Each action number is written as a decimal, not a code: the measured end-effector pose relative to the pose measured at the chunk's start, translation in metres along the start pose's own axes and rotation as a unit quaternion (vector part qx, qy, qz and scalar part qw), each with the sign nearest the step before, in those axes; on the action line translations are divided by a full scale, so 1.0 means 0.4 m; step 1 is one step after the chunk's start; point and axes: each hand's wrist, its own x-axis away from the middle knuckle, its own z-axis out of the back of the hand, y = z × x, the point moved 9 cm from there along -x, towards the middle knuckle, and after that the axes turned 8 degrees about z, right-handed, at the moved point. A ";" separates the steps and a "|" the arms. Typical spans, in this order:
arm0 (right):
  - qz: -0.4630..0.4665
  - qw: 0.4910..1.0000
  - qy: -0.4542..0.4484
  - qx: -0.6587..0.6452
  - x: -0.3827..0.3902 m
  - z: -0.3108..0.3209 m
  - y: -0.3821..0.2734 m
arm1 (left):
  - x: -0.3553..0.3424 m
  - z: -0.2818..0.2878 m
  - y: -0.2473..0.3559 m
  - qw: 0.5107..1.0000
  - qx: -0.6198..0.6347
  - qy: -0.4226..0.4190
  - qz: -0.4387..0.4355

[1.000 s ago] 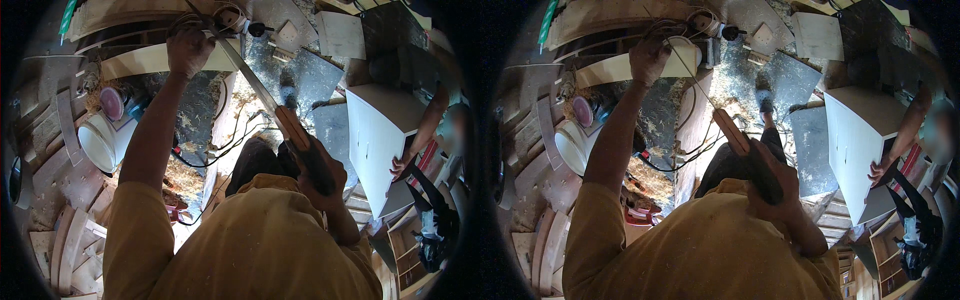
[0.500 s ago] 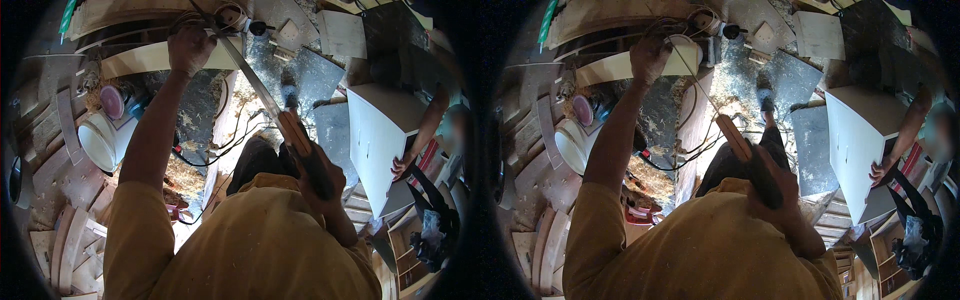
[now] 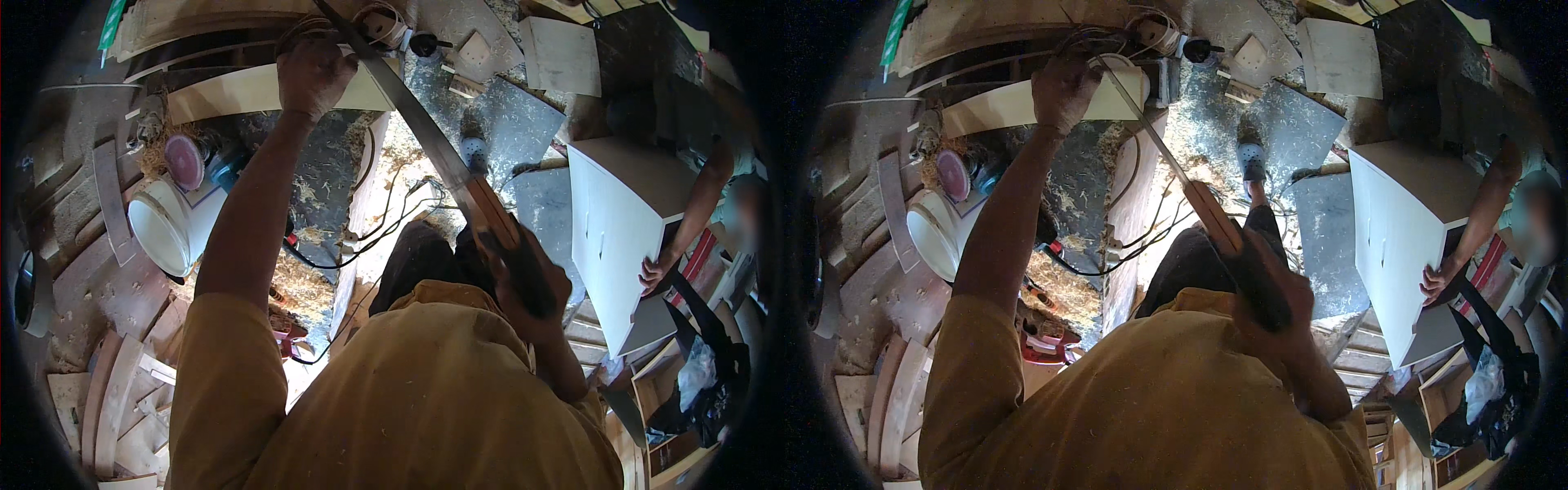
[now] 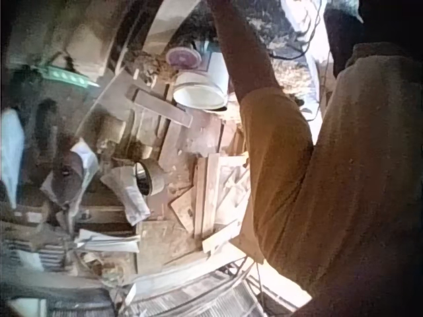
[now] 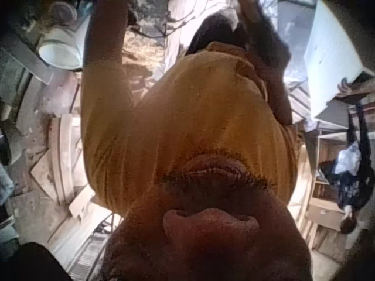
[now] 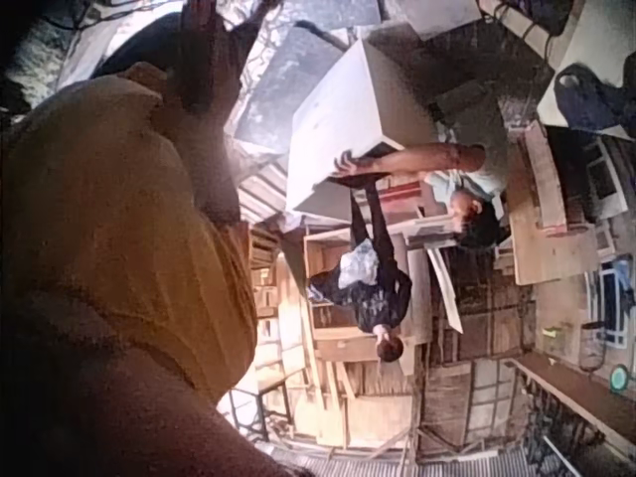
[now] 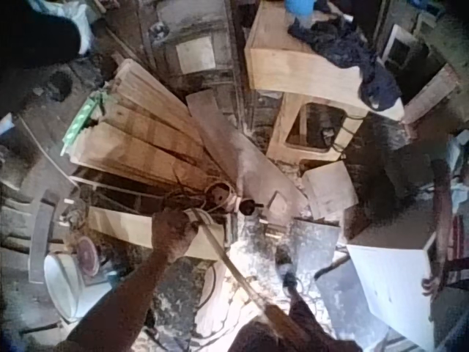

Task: Marking, sawing, and planing a piece of wood in a workshop.

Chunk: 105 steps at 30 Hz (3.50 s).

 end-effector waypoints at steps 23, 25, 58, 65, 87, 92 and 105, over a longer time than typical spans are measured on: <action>-0.070 0.934 0.056 -0.346 -0.082 -0.020 0.054 | 0.004 -0.011 0.000 0.999 0.007 0.031 -0.018; -0.061 0.952 0.052 -0.294 -0.093 -0.010 0.043 | 0.011 -0.013 -0.002 1.000 -0.008 0.027 -0.011; -0.069 0.992 -0.036 -0.101 -0.106 0.107 0.037 | 0.007 0.008 -0.034 0.984 -0.095 0.089 0.125; -0.053 0.997 -0.050 -0.028 -0.093 0.094 0.062 | 0.006 -0.006 -0.051 0.981 -0.121 0.048 0.145; -0.069 0.997 -0.044 0.017 0.002 0.151 0.095 | -0.003 0.006 -0.035 0.984 -0.100 0.040 0.145; -0.086 0.973 -0.029 -0.210 -0.189 0.037 0.090 | 0.001 -0.011 -0.042 0.985 -0.109 0.065 0.116; -0.086 0.990 -0.071 -0.088 -0.166 0.064 0.073 | 0.002 -0.015 -0.040 0.982 -0.136 0.036 0.124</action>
